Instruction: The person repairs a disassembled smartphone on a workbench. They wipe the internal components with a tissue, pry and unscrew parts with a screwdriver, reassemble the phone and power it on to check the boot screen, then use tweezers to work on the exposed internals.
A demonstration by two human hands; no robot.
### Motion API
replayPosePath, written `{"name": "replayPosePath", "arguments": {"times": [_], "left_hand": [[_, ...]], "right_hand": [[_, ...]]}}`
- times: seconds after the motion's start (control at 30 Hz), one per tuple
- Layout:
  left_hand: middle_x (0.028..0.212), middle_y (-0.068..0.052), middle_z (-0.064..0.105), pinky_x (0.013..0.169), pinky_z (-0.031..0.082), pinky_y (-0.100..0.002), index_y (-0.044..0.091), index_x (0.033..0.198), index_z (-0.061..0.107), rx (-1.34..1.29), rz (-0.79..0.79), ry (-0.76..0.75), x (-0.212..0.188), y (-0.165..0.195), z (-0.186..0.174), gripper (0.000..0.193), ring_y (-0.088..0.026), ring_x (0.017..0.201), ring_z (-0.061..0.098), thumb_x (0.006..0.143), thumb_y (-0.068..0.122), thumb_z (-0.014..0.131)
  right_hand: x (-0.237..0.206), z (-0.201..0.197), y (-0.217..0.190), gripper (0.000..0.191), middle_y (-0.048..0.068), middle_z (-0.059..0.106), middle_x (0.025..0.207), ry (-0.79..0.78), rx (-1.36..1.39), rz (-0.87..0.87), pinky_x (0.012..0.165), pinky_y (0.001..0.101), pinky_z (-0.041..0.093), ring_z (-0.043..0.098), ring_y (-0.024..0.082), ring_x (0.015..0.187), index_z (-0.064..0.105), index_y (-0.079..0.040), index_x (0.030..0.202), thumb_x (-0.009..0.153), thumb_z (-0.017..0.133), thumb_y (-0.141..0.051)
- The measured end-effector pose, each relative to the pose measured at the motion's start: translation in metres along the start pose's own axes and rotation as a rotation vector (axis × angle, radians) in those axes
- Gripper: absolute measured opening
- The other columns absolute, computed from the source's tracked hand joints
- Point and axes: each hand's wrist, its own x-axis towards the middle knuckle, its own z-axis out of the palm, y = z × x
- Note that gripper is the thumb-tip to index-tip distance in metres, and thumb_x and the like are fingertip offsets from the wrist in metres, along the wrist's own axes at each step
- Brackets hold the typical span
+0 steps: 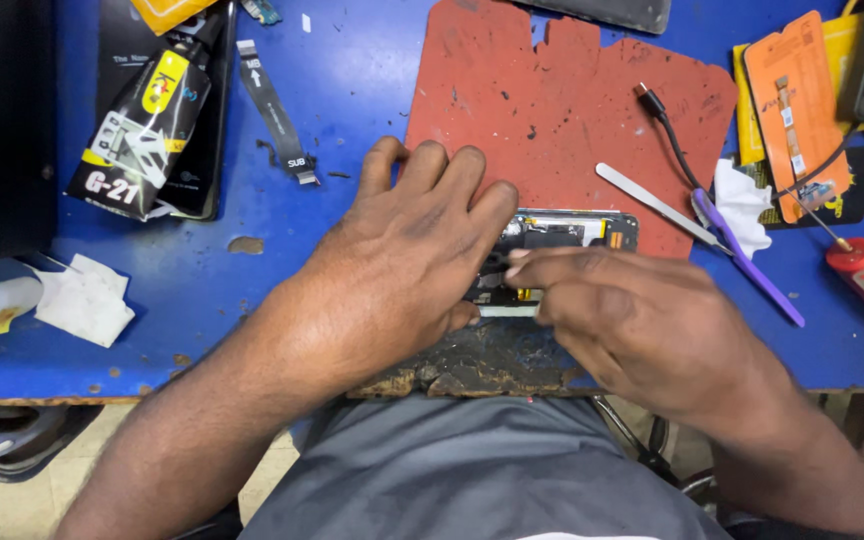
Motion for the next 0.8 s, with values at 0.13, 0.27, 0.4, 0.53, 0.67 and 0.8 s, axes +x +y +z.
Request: {"name": "replayPosePath", "arguments": {"times": [0.13, 0.27, 0.4, 0.53, 0.67, 0.8], "left_hand": [[0.102, -0.013, 0.053, 0.094, 0.037, -0.055, 0.004, 0.112, 0.056, 0.017, 0.011, 0.015, 0.001, 0.001, 0.0, 0.072, -0.032, 0.103, 0.052, 0.057, 0.033, 0.091], [0.103, -0.014, 0.053, 0.093, 0.037, -0.054, 0.003, 0.111, 0.056, 0.006, 0.003, -0.008, 0.0, 0.0, 0.0, 0.068, -0.033, 0.104, 0.052, 0.059, 0.03, 0.091], [0.102, -0.014, 0.052, 0.094, 0.037, -0.054, 0.003, 0.111, 0.056, 0.013, 0.012, 0.032, 0.002, -0.001, 0.0, 0.07, -0.033, 0.103, 0.052, 0.058, 0.032, 0.091], [0.103, -0.014, 0.053, 0.094, 0.037, -0.053, 0.003, 0.11, 0.056, 0.002, 0.008, 0.031, 0.0, 0.0, 0.0, 0.069, -0.033, 0.104, 0.052, 0.058, 0.031, 0.091], [0.103, -0.014, 0.053, 0.093, 0.037, -0.054, 0.004, 0.11, 0.057, 0.0, 0.018, 0.039, -0.001, 0.0, 0.0, 0.069, -0.033, 0.103, 0.052, 0.057, 0.032, 0.09], [0.103, -0.014, 0.053, 0.094, 0.038, -0.053, 0.003, 0.11, 0.057, 0.034, 0.018, 0.011, 0.001, 0.002, 0.0, 0.068, -0.033, 0.104, 0.053, 0.057, 0.03, 0.09]], "right_hand": [[-0.008, 0.007, 0.004, 0.035, 0.013, 0.068, 0.081, 0.064, -0.169, 0.178, 0.057, 0.0383, 0.054, 0.066, 0.025, 0.062, 0.05, -0.005, 0.102, 0.086, 0.081, -0.007], [-0.011, 0.008, 0.004, 0.032, 0.013, 0.066, 0.079, 0.052, -0.129, 0.175, 0.057, 0.0386, 0.054, 0.066, 0.025, 0.062, 0.052, -0.006, 0.101, 0.085, 0.08, -0.003], [-0.004, 0.006, 0.0, 0.036, 0.012, 0.067, 0.079, 0.102, -0.098, 0.093, 0.06, 0.0372, 0.057, 0.072, 0.026, 0.073, 0.047, -0.002, 0.102, 0.086, 0.078, 0.002], [0.001, 0.006, -0.004, 0.036, 0.014, 0.07, 0.085, 0.089, -0.135, 0.144, 0.067, 0.0368, 0.06, 0.074, 0.026, 0.079, 0.048, -0.005, 0.104, 0.087, 0.079, 0.001], [-0.003, 0.006, -0.005, 0.031, 0.009, 0.066, 0.077, 0.05, -0.108, 0.215, 0.06, 0.0347, 0.057, 0.076, 0.025, 0.08, 0.053, -0.002, 0.102, 0.087, 0.08, -0.002], [-0.008, 0.01, -0.009, 0.025, 0.011, 0.064, 0.072, 0.016, -0.239, 0.285, 0.057, 0.038, 0.052, 0.065, 0.025, 0.065, 0.06, -0.004, 0.093, 0.09, 0.085, -0.005]]}}
